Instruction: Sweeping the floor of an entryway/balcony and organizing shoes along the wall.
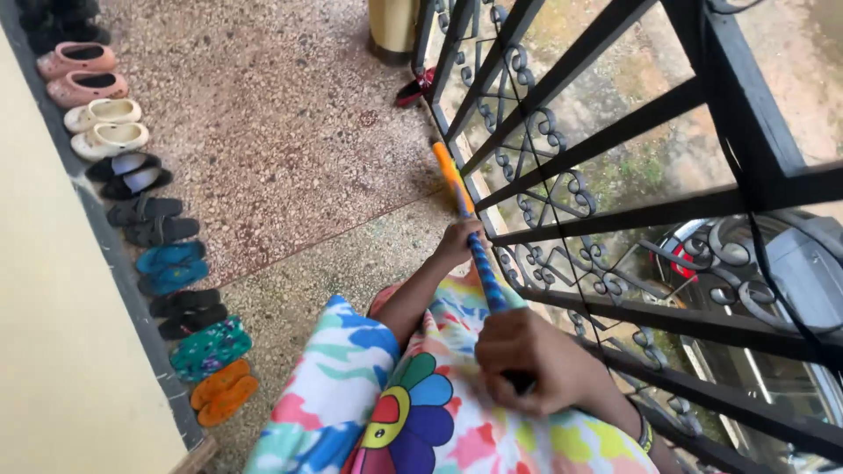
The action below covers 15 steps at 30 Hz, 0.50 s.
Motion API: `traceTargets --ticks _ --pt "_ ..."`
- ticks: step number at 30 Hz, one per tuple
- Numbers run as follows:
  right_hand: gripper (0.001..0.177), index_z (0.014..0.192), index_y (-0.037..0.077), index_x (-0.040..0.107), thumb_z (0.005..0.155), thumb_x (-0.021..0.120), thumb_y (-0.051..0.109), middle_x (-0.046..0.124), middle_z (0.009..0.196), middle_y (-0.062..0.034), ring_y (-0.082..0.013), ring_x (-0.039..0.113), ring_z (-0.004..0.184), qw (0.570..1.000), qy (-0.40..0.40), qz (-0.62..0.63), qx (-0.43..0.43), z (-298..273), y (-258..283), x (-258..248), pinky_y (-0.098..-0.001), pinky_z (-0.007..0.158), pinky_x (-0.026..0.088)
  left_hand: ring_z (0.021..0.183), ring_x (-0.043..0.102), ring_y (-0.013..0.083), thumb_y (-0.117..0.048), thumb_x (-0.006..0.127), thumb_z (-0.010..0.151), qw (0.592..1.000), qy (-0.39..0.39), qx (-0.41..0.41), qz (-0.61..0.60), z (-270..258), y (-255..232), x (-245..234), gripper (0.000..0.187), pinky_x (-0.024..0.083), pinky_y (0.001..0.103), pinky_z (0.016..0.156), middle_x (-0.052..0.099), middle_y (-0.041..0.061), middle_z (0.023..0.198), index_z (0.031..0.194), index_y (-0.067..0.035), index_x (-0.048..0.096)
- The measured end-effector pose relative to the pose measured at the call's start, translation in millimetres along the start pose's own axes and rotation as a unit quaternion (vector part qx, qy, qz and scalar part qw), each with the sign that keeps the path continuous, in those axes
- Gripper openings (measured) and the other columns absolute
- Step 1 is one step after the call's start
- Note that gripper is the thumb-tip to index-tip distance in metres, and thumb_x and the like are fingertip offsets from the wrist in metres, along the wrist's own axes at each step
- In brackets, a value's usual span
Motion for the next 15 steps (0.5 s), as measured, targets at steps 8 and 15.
traceTargets --ticks 8,15 --pt "0.023 0.066 0.005 0.053 0.087 0.059 0.011 0.050 0.058 -0.0046 -0.0239 0.043 0.044 0.969 -0.076 0.095 -0.217 -83 73 15 -0.0441 0.052 0.029 0.084 0.061 0.0372 -0.020 0.078 0.085 0.989 0.076 0.129 -0.011 -61 -104 -15 0.023 0.048 0.047 0.079 0.060 0.012 0.079 0.074 -0.010 0.060" --pt "0.027 0.053 0.005 0.043 0.072 0.062 0.011 0.039 0.045 -0.0042 -0.0197 0.034 0.033 0.907 -0.326 0.148 -0.222 -107 96 135 -0.0388 0.042 0.026 0.071 0.064 0.0391 -0.029 0.080 0.079 0.967 0.231 0.043 0.101 -190 -81 -80 0.032 0.049 0.050 0.069 0.065 0.015 0.071 0.062 -0.008 0.062"
Point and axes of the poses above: each hand's wrist, its own z-axis towards the middle knuckle, its own x-axis out of the palm, y = z × x, the point moved 3 cm from there along z, towards the middle knuckle
